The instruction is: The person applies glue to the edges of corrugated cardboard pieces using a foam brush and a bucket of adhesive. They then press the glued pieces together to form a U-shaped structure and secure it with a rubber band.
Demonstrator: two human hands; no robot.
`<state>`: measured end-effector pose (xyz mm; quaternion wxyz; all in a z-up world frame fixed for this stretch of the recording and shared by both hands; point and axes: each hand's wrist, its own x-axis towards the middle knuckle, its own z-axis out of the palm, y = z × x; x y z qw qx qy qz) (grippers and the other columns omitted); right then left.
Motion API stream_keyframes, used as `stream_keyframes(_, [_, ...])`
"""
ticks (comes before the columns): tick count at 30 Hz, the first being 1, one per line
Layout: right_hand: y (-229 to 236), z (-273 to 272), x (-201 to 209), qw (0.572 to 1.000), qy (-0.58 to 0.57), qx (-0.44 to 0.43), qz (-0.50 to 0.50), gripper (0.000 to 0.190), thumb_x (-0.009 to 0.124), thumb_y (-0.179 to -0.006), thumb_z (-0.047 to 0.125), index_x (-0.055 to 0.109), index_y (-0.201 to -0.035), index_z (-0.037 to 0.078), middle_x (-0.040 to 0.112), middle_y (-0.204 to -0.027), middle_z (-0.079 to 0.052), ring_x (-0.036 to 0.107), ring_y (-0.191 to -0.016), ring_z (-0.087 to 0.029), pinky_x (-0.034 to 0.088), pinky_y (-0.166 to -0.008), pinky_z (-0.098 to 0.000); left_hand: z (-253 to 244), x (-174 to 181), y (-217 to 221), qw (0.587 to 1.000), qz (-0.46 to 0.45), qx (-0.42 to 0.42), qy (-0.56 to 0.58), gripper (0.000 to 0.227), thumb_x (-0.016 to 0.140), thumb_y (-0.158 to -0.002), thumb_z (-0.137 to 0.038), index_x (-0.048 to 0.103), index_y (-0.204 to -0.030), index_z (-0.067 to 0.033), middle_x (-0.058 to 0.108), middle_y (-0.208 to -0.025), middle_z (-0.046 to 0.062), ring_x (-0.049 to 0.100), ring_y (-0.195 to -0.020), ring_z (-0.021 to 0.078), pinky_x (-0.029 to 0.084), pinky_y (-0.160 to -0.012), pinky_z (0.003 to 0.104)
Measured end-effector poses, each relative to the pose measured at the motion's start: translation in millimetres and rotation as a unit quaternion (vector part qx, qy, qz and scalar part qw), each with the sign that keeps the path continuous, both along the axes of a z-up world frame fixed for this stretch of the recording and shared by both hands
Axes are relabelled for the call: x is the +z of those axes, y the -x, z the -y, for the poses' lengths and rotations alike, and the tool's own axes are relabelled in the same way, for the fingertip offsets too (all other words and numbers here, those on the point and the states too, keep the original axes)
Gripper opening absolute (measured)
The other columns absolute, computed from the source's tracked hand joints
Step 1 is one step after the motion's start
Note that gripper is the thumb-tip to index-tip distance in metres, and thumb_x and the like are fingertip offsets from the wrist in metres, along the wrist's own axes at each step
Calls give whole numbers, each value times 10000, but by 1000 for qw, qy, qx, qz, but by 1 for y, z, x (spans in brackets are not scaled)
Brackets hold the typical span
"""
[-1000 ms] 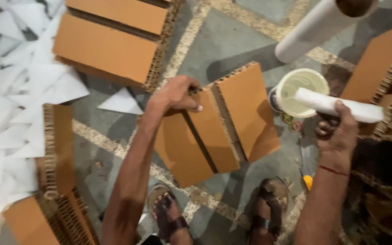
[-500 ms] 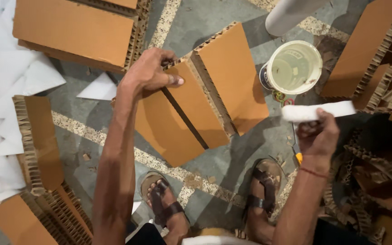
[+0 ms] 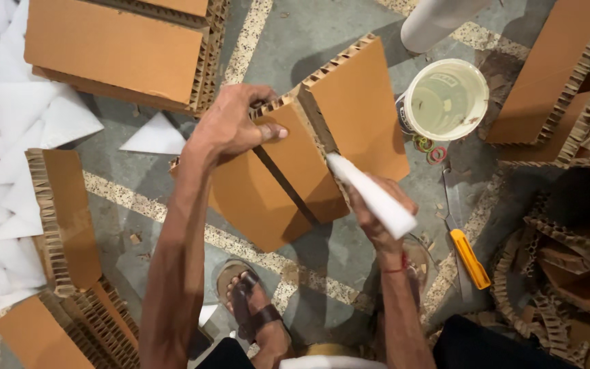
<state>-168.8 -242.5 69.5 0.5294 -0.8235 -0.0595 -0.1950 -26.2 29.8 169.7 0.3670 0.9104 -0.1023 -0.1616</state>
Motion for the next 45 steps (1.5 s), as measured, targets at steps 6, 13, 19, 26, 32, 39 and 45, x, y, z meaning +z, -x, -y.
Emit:
stream_keyframes(6, [-2,-24,18,995,-45,-66,-58,185,812,-899,71,706,-1006,-36,740,-934,-136,715,-829,-223,575,-787,-344,7,12,12,998,-60,16,-15,428,868,-715,-247,756,-1072,-40,768,-861,145,734,-811,258,572,-859,437])
stream_keyframes(13, [-29,-38,32,993,-115,-36,-17,247,791,-959,50,676,-1150,-55,724,-1100,-136,705,-999,-202,585,-913,-343,12,13,22,999,29,-14,-10,408,887,-707,-238,753,-1040,-44,755,-769,141,725,-777,300,133,-1270,529])
stream_keyframes(19, [-42,-31,63,994,-104,-28,-1,262,772,-971,32,656,-1192,-48,726,-1112,-120,705,-989,-207,590,-902,-318,7,-6,26,997,69,-15,-16,490,907,-712,-272,733,-1079,2,745,-860,183,700,-877,357,166,-1235,537])
stream_keyframes(26, [-79,-26,96,990,40,90,98,189,813,-961,28,708,-1105,-35,756,-1064,-150,759,-939,-219,617,-847,-330,13,-4,25,998,50,-34,-32,471,868,-747,-278,732,-1097,7,742,-765,184,726,-825,352,91,-1241,604])
stream_keyframes(32, [-48,-1,106,978,160,115,-66,148,815,-812,63,757,-931,-3,705,-755,-106,681,-630,-218,525,-585,-342,16,2,25,997,29,-34,-61,521,861,-748,-295,712,-1147,5,728,-683,181,728,-741,337,76,-1265,606])
stream_keyframes(39, [-42,10,112,949,271,68,145,172,832,-817,90,776,-980,92,745,-920,-124,746,-808,-273,585,-713,-382,14,-15,31,991,125,-47,0,625,888,-780,-330,681,-1225,56,745,-1005,241,707,-984,385,52,-1196,656])
stream_keyframes(45, [-71,-9,113,988,99,102,61,172,821,-945,70,721,-1076,21,750,-1017,-107,761,-831,-212,617,-739,-298,15,-12,31,995,40,-44,-81,625,867,-737,-318,691,-1246,-2,740,-1028,244,709,-1024,371,54,-1257,630])
